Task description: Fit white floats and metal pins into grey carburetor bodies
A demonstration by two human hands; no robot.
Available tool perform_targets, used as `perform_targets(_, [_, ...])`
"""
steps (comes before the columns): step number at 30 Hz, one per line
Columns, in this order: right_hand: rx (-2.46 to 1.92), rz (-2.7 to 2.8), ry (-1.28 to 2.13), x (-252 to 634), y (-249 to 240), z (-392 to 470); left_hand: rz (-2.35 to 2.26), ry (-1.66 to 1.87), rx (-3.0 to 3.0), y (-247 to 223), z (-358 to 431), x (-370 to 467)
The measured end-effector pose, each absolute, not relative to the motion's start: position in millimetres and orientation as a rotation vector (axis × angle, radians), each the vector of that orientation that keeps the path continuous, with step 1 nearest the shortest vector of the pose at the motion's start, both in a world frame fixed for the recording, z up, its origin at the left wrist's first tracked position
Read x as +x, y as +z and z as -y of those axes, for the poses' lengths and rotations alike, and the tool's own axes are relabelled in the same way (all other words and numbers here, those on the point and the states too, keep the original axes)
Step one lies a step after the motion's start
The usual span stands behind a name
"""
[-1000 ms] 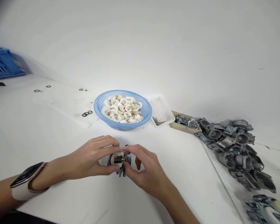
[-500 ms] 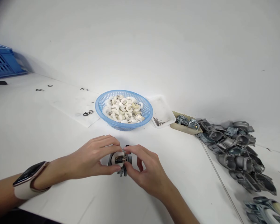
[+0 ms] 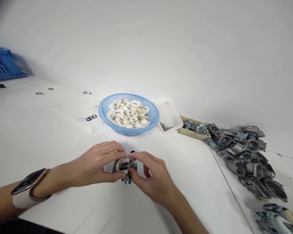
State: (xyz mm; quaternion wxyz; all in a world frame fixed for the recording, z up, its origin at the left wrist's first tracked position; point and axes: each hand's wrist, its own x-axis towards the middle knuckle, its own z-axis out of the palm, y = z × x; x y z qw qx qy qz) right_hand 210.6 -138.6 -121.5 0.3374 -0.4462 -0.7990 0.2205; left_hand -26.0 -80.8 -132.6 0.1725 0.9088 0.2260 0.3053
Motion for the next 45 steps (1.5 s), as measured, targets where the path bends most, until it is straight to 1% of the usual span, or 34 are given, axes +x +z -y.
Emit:
perform_targets(9, [-1.124,2.077,0.654,211.1,-119.1,136.1,-0.631,0.91,2.555,-133.3,82.2,-27.1])
perform_targets(15, [-1.176,2.098,0.698,212.3,-118.2,136.6,-0.661,0.89,2.565,-133.7,83.4,-26.6])
perform_targets(45, [-1.118,2.067,0.747,209.8,-119.9,137.7,-0.582,0.885,2.572,-130.0,81.3,-28.5])
